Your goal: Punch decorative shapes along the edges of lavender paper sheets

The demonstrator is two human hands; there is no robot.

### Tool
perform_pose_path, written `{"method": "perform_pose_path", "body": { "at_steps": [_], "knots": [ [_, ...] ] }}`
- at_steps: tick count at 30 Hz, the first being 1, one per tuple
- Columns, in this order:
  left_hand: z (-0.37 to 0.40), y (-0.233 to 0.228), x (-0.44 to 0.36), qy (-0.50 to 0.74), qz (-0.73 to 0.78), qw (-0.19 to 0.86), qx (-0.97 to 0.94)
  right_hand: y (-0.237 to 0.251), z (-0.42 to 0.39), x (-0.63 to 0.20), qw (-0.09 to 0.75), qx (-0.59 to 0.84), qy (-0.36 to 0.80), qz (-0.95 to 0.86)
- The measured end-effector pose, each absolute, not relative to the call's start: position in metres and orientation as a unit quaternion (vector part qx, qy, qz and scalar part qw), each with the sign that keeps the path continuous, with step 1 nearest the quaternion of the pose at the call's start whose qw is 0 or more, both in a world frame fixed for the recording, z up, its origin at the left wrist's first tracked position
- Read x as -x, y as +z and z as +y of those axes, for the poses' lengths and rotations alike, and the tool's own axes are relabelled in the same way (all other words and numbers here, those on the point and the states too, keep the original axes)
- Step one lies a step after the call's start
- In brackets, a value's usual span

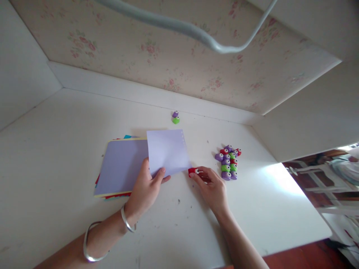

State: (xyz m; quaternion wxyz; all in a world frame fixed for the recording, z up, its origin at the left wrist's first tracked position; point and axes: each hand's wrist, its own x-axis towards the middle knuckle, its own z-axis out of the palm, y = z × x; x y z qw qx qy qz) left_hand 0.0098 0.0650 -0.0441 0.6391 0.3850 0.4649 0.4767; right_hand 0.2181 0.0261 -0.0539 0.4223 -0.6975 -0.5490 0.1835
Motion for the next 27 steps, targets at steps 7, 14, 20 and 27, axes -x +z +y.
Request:
{"method": "perform_pose_path", "body": {
  "at_steps": [7, 14, 20, 27],
  "knots": [
    [0.0648, -0.0439, -0.0096, 0.475, 0.468, 0.634, -0.392, -0.0504, 0.0256, -0.2146, 0.415, 0.7, 0.184, -0.551],
    [0.0644, -0.0478, -0.0087, 0.477, 0.46, 0.634, -0.398, -0.05, 0.0266, -0.2118, 0.423, 0.701, 0.176, -0.547],
    [0.0636, -0.0454, -0.0082, 0.474, 0.461, 0.632, -0.403, -0.0498, 0.0256, -0.2117, 0.415, 0.692, 0.145, -0.572],
    [0.0626, -0.042, -0.0092, 0.48, 0.461, 0.631, -0.399, -0.0521, 0.0229, -0.2116, 0.397, 0.679, 0.102, -0.609]
  ]
}}
